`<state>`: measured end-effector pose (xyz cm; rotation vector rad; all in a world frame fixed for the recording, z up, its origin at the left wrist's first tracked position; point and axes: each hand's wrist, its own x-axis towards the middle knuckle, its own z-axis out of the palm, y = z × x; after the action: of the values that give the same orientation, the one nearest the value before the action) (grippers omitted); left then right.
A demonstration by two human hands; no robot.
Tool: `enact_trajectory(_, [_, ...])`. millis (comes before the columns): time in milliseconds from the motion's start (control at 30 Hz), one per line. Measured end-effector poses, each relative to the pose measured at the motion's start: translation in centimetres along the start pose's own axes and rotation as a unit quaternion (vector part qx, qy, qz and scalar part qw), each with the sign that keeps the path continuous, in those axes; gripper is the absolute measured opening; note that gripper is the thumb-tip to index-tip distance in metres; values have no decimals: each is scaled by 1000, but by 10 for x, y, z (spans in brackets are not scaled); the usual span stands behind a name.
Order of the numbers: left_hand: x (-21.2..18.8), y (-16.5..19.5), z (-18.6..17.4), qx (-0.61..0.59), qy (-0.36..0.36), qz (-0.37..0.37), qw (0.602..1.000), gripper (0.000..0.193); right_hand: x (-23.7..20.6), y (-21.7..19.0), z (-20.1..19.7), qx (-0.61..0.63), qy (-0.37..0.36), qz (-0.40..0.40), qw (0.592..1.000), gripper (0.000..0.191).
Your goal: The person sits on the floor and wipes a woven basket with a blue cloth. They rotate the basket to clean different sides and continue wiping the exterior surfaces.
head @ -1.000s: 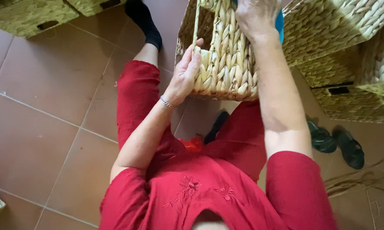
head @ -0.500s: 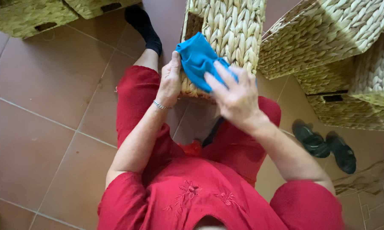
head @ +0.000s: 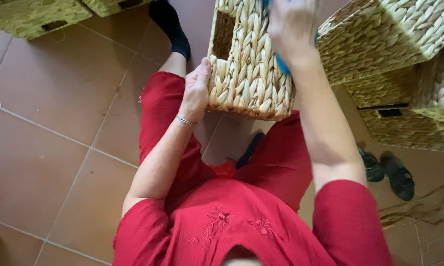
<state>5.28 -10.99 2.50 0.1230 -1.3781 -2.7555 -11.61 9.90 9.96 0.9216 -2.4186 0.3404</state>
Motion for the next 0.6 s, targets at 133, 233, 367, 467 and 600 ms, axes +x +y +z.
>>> enact_trajectory(133, [3,5,4,-27,-2,2,1000,42,-49,-91,-93,24,-57,-36,997,31])
enact_trajectory(233, [8,6,7,-28,-4,31,999,41,-93,-131,-141,-11,-90,-66,994,48])
enact_trajectory(367, [8,3,9,-11,12,31,999,38,-104,-128,-153,19,-127,-63,990,47])
enact_trajectory(467, [7,3,8,-2,-2,17,1000,37,-80,-97,-129,26,-116,-47,992,49])
enact_trajectory(600, [7,6,8,-9,-12,-9,1000,37,-24,-33,-49,-141,70,-72,985,33])
